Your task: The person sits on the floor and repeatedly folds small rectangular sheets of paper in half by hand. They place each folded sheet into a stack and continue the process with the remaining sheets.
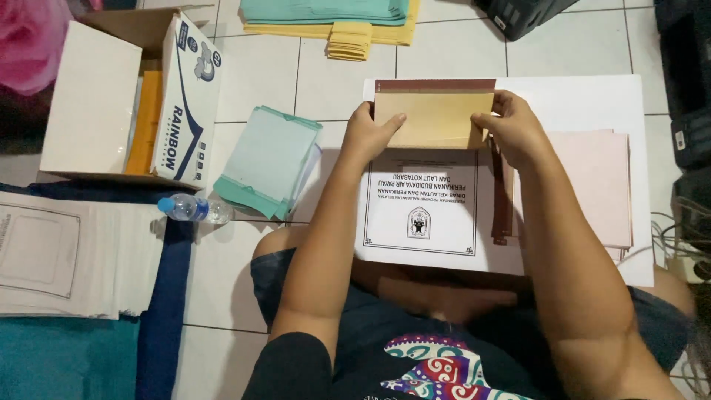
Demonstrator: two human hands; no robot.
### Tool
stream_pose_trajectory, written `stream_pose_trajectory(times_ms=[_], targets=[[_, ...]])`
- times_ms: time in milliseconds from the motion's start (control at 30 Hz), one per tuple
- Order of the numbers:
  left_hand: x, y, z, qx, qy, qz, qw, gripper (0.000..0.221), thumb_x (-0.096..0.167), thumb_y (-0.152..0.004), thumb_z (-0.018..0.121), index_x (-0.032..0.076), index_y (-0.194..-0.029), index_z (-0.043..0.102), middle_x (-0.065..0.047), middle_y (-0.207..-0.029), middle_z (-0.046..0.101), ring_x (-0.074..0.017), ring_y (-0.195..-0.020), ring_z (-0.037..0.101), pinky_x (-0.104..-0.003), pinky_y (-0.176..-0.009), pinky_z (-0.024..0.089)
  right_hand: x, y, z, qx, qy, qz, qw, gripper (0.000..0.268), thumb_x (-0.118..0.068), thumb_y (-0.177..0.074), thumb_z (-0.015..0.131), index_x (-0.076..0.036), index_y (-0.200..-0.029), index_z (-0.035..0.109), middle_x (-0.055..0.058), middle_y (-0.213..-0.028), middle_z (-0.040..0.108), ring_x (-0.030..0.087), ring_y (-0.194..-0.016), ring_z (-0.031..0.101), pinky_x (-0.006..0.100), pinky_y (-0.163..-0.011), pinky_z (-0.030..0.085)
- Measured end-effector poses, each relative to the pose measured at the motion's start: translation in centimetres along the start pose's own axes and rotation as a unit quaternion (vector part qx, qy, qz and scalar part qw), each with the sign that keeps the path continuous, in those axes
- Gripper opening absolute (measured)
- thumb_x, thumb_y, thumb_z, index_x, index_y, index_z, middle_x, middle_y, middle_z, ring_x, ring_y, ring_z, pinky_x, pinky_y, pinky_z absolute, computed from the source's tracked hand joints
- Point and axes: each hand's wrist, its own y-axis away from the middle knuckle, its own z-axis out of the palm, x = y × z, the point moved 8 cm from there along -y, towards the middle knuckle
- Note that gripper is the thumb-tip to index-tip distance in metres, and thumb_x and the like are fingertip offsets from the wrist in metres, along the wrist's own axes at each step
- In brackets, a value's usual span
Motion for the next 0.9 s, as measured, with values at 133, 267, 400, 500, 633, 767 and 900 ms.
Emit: stream_pose_trajectory(times_ms=[133, 267, 400, 500, 633, 767, 900], targets=[[0.0, -1.3, 0.7, 0.019, -0.054, -0.033, 0.998, 0.079, 0.061, -0.079, 0.078, 0.001, -0.127, 0.062, -0.017, -0.111, 0.071, -0.0294, -0.108, 0.072, -0.039, -0.085, 0.062, 1.3, -2.3, 0.0, 0.043, 0.15, 0.064, 0.986, 0.049, -0.025, -0.088, 0.083, -0.005, -0.129, 0.067, 0.01, -0.101, 0.073, 0.027, -0.087, 0.073, 0.038, -0.064, 0.055], [2.7, 0.5, 1.6, 0.119, -0.219, 0.073, 0.966, 0.083, 0.042, -0.081, 0.074, 0.001, -0.146, 0.042, -0.02, -0.123, 0.058, -0.0378, -0.114, 0.06, -0.048, -0.095, 0.053, -4.1, 0.7, 1.7, 0.068, 0.239, 0.094, 0.964, 0.042, -0.018, -0.093, 0.074, 0.005, -0.126, 0.067, 0.02, -0.1, 0.072, 0.029, -0.081, 0.073, 0.038, -0.066, 0.058], [4.4, 1.7, 2.4, 0.131, -0.2, 0.124, 0.963, 0.067, 0.023, -0.09, 0.065, 0.01, -0.151, 0.042, -0.026, -0.137, 0.049, -0.0394, -0.118, 0.056, -0.047, -0.1, 0.049, -4.8, 0.9, 2.0, 0.09, 0.289, 0.063, 0.951, 0.027, -0.014, -0.094, 0.072, 0.008, -0.111, 0.071, 0.015, -0.083, 0.069, 0.022, -0.067, 0.063, 0.032, -0.062, 0.052], [4.7, 1.7, 2.2, 0.123, -0.204, 0.124, 0.963, 0.062, 0.024, -0.09, 0.064, 0.01, -0.149, 0.048, -0.03, -0.14, 0.048, -0.0417, -0.118, 0.056, -0.047, -0.101, 0.049, -5.6, 1.5, 2.3, 0.148, 0.36, -0.013, 0.921, 0.052, -0.014, -0.09, 0.078, 0.015, -0.128, 0.059, 0.029, -0.123, 0.057, 0.04, -0.114, 0.057, 0.046, -0.093, 0.054], [3.5, 2.1, 1.3, 0.132, -0.161, 0.131, 0.969, 0.075, 0.022, -0.092, 0.067, 0.009, -0.157, 0.03, -0.02, -0.136, 0.053, -0.0348, -0.121, 0.058, -0.044, -0.103, 0.05, -8.2, 6.7, 1.6, 0.145, 0.308, -0.068, 0.938, 0.061, -0.021, -0.1, 0.07, 0.012, -0.144, 0.043, 0.028, -0.132, 0.051, 0.041, -0.121, 0.057, 0.049, -0.096, 0.053], [4.4, 8.0, -3.9, 0.213, -0.06, 0.202, 0.954, 0.05, 0.023, -0.101, 0.058, -0.001, -0.143, 0.045, -0.022, -0.135, 0.055, -0.0362, -0.121, 0.059, -0.043, -0.102, 0.051, -9.9, 14.5, -3.9, 0.197, 0.323, -0.172, 0.91, 0.038, 0.001, -0.101, 0.065, 0.015, -0.134, 0.052, 0.029, -0.129, 0.051, 0.041, -0.119, 0.054, 0.05, -0.101, 0.047], [-1.8, 13.3, -6.3, 0.211, -0.09, 0.073, 0.971, 0.049, 0.033, -0.105, 0.043, -0.001, -0.139, 0.052, -0.02, -0.134, 0.058, -0.0365, -0.122, 0.058, -0.043, -0.1, 0.048, -5.1, 19.7, -12.5, 0.296, 0.462, -0.14, 0.824, 0.018, 0.007, -0.111, 0.06, 0.021, -0.124, 0.061, 0.031, -0.123, 0.054, 0.04, -0.102, 0.064, 0.045, -0.086, 0.061]])
